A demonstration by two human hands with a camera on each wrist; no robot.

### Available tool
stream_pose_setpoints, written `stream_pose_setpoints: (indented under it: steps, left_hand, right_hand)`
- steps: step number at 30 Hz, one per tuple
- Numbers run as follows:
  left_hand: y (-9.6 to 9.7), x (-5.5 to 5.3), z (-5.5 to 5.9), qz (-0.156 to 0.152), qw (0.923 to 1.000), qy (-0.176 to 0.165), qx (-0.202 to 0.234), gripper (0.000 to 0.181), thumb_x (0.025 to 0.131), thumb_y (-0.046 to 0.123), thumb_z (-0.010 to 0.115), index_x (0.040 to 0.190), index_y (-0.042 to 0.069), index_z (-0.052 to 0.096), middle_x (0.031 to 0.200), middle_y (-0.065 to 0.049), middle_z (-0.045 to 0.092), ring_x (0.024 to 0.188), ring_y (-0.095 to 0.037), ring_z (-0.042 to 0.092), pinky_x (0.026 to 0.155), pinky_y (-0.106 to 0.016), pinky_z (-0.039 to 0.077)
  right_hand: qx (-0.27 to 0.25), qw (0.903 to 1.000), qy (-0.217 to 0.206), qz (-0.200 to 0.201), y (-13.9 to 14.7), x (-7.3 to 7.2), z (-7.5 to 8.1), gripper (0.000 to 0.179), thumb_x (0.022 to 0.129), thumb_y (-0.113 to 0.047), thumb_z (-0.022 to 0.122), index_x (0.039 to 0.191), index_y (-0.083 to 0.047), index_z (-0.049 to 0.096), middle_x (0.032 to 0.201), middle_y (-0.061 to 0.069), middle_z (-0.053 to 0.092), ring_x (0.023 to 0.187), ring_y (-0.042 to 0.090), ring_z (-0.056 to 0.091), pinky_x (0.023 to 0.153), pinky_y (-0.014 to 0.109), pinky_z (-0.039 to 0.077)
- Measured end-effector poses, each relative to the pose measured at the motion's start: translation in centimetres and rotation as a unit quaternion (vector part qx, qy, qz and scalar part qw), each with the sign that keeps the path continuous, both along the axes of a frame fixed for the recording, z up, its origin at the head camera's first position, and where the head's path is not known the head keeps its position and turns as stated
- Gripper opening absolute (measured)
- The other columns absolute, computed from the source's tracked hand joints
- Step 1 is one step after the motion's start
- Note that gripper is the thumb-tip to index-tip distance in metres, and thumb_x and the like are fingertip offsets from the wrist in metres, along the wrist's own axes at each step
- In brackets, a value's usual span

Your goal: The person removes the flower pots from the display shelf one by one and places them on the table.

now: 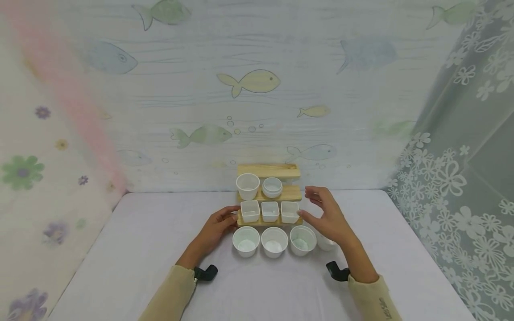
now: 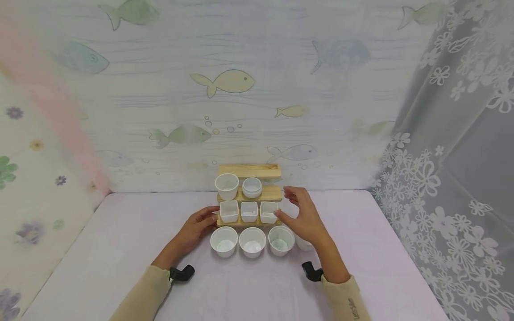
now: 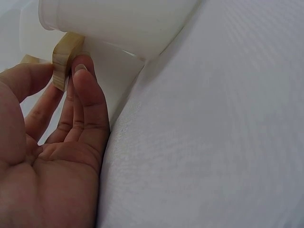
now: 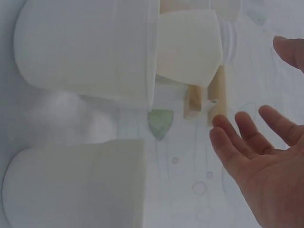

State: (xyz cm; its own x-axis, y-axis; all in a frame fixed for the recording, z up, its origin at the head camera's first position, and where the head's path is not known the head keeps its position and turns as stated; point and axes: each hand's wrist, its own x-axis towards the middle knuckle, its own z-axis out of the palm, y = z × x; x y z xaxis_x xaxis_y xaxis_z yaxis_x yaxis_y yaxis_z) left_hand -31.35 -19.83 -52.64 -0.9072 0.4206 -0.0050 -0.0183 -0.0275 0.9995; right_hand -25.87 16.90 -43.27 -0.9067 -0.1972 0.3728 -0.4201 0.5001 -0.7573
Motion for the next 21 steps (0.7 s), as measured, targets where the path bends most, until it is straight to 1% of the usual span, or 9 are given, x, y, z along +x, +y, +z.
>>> stream_pose_setpoints:
  steps: [4, 9, 15, 21]
  left_hand:
    - [0.0, 0.0, 0.0, 0.002, 1.0, 0.001, -0.005, 0.043, 0.11, 0.018, 0.06, 0.151, 0.006, 0.055, 0.118, -0.01, 0.069, 0.105, -0.019, 0.068, 0.088, -0.028, 0.058]
    - [0.1, 0.0, 0.2, 0.001, 1.0, 0.005, -0.003, 0.043, 0.11, 0.018, 0.06, 0.151, 0.005, 0.055, 0.118, -0.011, 0.069, 0.104, -0.019, 0.068, 0.088, -0.028, 0.058]
    - [0.0, -0.1, 0.0, -0.004, 1.0, 0.008, -0.002, 0.044, 0.11, 0.019, 0.06, 0.151, 0.004, 0.054, 0.118, -0.011, 0.069, 0.105, -0.019, 0.068, 0.088, -0.028, 0.059]
    - [-0.1, -0.2, -0.3, -0.002, 0.9999, 0.01, -0.006, 0.043, 0.11, 0.019, 0.06, 0.15, 0.006, 0.055, 0.117, -0.01, 0.07, 0.105, -0.019, 0.068, 0.089, -0.029, 0.059]
  right_hand:
    - [-0.009, 0.9999, 0.0, 0.007, -0.5, -0.2, 0.1, 0.069, 0.094, -0.012, 0.082, 0.151, 0.001, 0.044, 0.148, 0.022, 0.05, 0.138, 0.037, 0.053, 0.117, 0.049, 0.043]
    - [-0.021, 0.9997, -0.002, 0.012, -1.0, -0.5, 0.3, 0.069, 0.095, -0.014, 0.082, 0.151, -0.001, 0.044, 0.149, 0.02, 0.049, 0.139, 0.037, 0.053, 0.118, 0.049, 0.043]
    - [-0.036, 0.9992, -0.001, 0.014, -1.6, -0.9, 0.4, 0.067, 0.096, -0.012, 0.081, 0.151, 0.0, 0.044, 0.149, 0.02, 0.049, 0.139, 0.036, 0.053, 0.118, 0.046, 0.043]
    - [-0.068, 0.9974, 0.011, 0.02, -2.7, -1.3, 0.7, 0.068, 0.094, -0.007, 0.081, 0.15, 0.001, 0.044, 0.148, 0.021, 0.049, 0.139, 0.038, 0.053, 0.119, 0.047, 0.042]
